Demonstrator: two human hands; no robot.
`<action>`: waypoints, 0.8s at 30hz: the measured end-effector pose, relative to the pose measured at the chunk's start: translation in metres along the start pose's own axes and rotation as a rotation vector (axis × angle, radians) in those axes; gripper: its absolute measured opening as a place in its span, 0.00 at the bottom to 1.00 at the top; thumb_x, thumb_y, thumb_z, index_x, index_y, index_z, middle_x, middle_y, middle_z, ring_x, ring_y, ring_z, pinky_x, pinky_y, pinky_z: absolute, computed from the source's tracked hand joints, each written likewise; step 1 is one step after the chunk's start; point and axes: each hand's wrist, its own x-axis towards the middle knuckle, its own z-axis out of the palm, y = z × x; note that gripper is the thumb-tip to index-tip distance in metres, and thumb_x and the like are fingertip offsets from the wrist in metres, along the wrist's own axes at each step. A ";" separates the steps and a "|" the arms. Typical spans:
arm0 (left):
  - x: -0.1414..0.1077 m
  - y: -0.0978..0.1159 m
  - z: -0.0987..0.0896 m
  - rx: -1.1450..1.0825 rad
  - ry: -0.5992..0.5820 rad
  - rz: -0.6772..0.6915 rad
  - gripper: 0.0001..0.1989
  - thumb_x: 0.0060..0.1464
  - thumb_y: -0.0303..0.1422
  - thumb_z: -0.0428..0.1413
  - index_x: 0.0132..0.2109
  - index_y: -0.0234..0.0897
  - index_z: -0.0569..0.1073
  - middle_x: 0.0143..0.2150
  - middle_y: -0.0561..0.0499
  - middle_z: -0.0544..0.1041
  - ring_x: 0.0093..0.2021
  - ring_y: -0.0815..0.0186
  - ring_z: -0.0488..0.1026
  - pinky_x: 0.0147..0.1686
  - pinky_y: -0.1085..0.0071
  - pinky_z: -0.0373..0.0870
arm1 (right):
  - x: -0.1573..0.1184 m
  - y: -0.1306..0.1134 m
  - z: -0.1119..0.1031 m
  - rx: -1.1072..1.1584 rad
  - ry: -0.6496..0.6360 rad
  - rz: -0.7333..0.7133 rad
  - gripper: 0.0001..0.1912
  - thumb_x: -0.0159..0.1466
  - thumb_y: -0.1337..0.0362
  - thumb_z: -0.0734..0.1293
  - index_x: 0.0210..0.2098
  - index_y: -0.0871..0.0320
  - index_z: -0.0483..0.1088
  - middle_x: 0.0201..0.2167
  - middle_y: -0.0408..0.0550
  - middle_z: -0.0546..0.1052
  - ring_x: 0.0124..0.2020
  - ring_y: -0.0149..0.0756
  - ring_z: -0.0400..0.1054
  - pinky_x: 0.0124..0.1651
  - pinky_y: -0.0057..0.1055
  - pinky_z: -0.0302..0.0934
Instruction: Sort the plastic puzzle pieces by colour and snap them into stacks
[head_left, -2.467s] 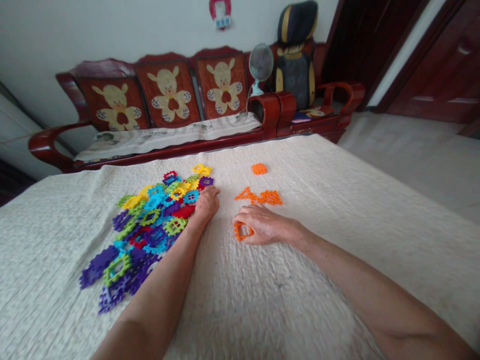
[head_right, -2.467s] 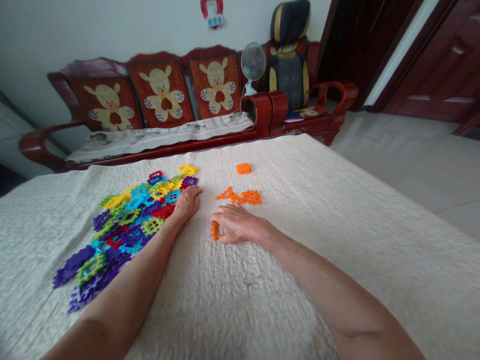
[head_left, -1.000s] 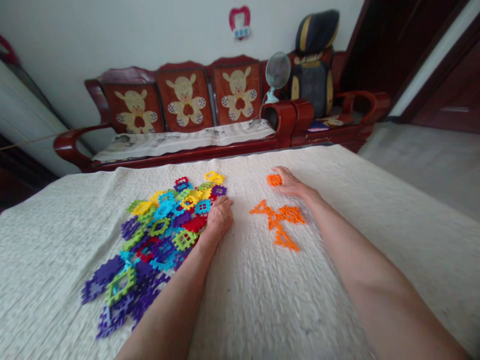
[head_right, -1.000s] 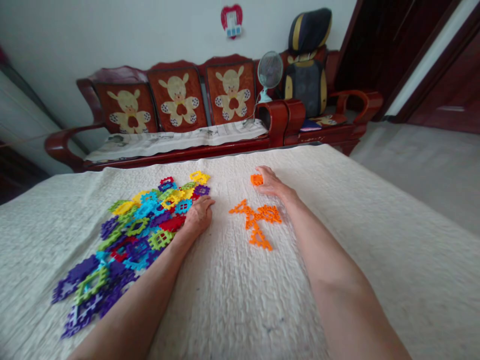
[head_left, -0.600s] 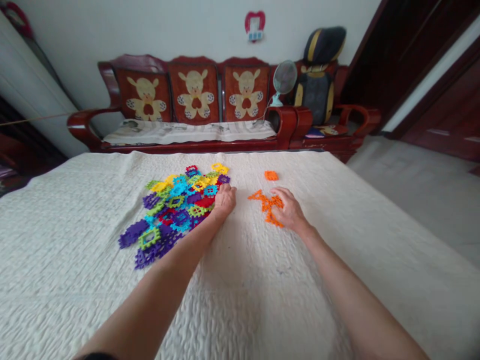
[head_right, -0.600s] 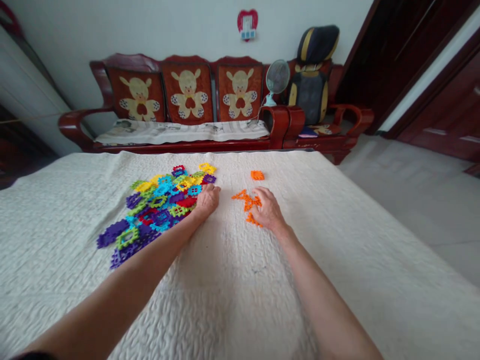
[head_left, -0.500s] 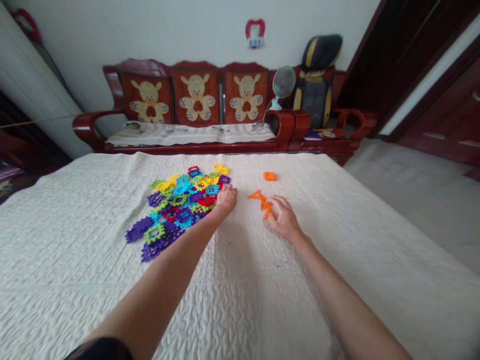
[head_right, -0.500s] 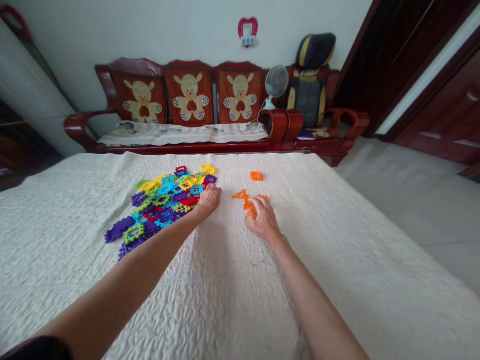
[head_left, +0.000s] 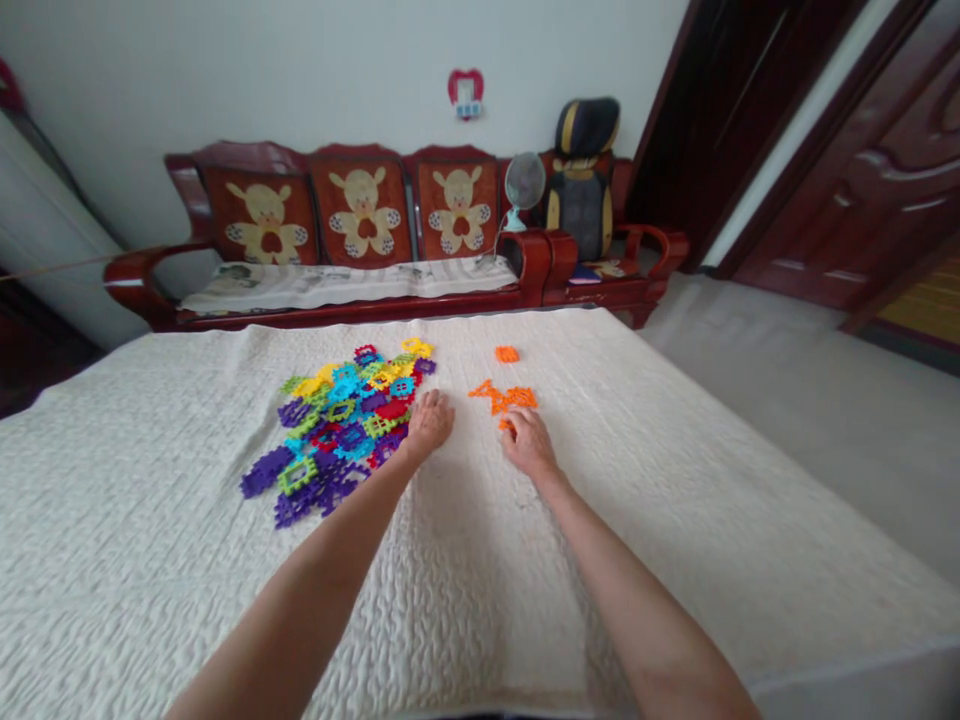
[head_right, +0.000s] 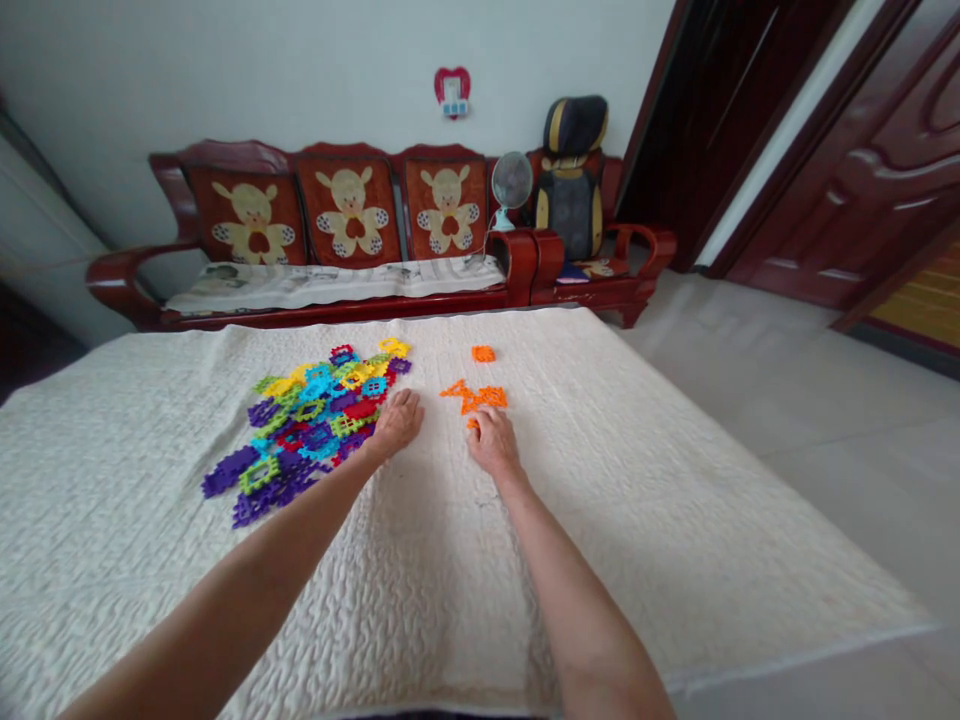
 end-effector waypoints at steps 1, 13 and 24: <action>-0.001 -0.001 -0.002 0.006 -0.010 -0.031 0.17 0.65 0.33 0.45 0.54 0.32 0.71 0.60 0.35 0.69 0.61 0.50 0.65 0.59 0.52 0.63 | 0.000 0.000 0.000 0.003 0.002 0.012 0.14 0.59 0.71 0.62 0.42 0.57 0.74 0.47 0.55 0.76 0.51 0.44 0.67 0.58 0.41 0.62; -0.001 -0.014 0.002 -0.027 0.070 -0.064 0.17 0.64 0.37 0.48 0.54 0.33 0.71 0.59 0.35 0.71 0.63 0.50 0.64 0.62 0.54 0.61 | 0.002 0.001 -0.001 0.098 0.093 0.134 0.18 0.59 0.71 0.61 0.47 0.58 0.72 0.48 0.56 0.75 0.53 0.46 0.67 0.60 0.43 0.61; 0.006 -0.029 0.010 -0.012 0.017 0.007 0.17 0.65 0.36 0.47 0.55 0.32 0.71 0.60 0.37 0.71 0.63 0.55 0.65 0.64 0.61 0.59 | 0.002 0.004 0.000 0.062 0.050 0.226 0.17 0.59 0.69 0.63 0.47 0.59 0.73 0.46 0.56 0.77 0.49 0.46 0.68 0.57 0.42 0.61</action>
